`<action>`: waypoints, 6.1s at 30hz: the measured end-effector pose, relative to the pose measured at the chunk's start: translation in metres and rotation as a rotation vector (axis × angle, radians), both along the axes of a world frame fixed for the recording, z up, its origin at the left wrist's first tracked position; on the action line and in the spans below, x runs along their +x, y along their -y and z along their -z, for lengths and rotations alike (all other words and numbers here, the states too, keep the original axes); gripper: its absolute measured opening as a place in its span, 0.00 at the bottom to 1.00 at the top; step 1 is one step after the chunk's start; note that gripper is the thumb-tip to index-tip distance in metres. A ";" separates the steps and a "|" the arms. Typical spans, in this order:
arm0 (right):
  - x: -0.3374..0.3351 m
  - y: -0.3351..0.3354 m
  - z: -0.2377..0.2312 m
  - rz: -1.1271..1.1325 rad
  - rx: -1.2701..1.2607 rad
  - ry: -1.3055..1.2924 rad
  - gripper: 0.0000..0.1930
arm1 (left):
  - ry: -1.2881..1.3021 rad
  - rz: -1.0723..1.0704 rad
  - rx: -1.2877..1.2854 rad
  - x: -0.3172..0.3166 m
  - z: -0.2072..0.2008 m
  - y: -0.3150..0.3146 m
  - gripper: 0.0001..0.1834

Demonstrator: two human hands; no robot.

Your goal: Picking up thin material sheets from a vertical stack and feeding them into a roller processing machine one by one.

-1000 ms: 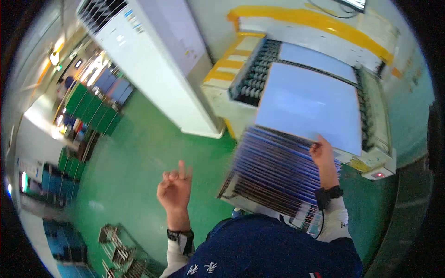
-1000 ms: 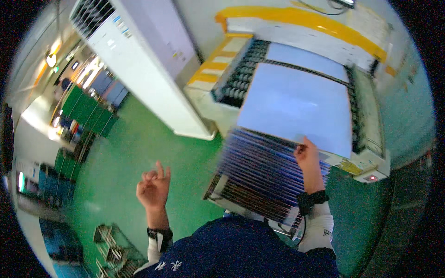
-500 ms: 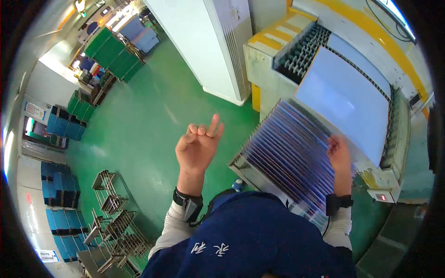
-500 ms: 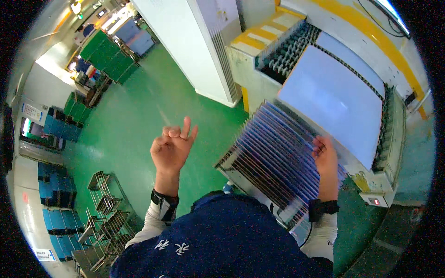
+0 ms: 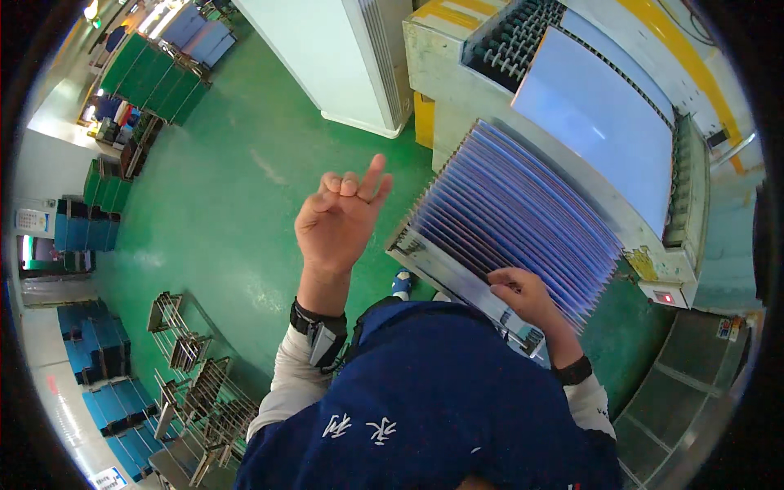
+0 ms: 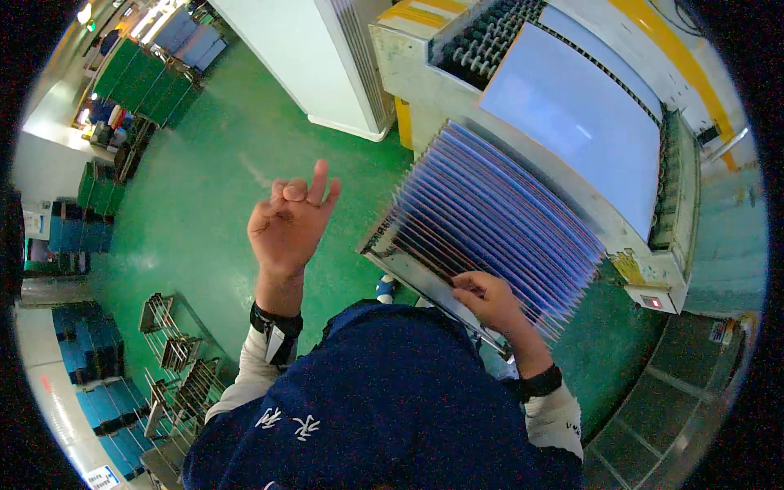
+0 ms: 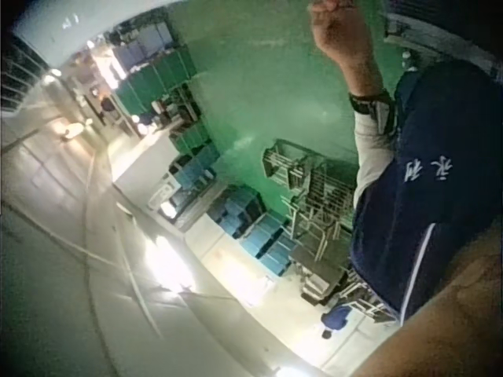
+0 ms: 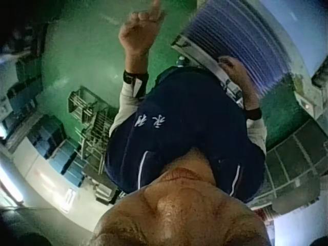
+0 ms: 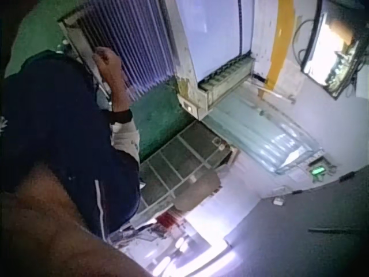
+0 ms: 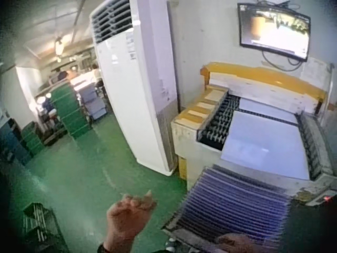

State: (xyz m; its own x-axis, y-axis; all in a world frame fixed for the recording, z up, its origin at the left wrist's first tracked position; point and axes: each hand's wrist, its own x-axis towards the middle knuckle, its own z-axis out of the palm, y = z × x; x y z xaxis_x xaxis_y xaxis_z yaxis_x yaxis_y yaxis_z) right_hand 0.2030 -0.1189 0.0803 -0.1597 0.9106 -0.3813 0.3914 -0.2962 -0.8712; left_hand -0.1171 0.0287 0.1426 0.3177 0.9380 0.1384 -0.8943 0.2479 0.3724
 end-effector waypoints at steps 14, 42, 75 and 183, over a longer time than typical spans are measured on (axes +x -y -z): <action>-0.036 0.035 0.000 -0.075 0.413 0.445 0.19 | 0.061 0.088 0.047 -0.020 0.009 -0.008 0.08; -0.060 0.056 0.056 0.107 0.246 0.807 0.21 | 0.112 0.131 0.091 -0.081 0.010 -0.018 0.31; -0.059 0.030 0.076 0.129 0.078 1.159 0.19 | 0.032 0.108 0.135 -0.106 0.000 -0.013 0.47; -0.043 0.025 0.078 -0.117 -0.221 0.922 0.22 | 0.046 0.189 0.045 -0.029 0.004 0.005 0.05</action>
State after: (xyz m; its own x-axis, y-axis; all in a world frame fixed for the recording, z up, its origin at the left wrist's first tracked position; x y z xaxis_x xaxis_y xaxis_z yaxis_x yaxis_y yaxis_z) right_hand 0.1599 -0.1435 0.0025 0.2047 0.7999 -0.5641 0.9335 -0.3329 -0.1334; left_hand -0.1464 0.0239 0.1391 0.4796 0.8550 0.1976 -0.8500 0.3967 0.3466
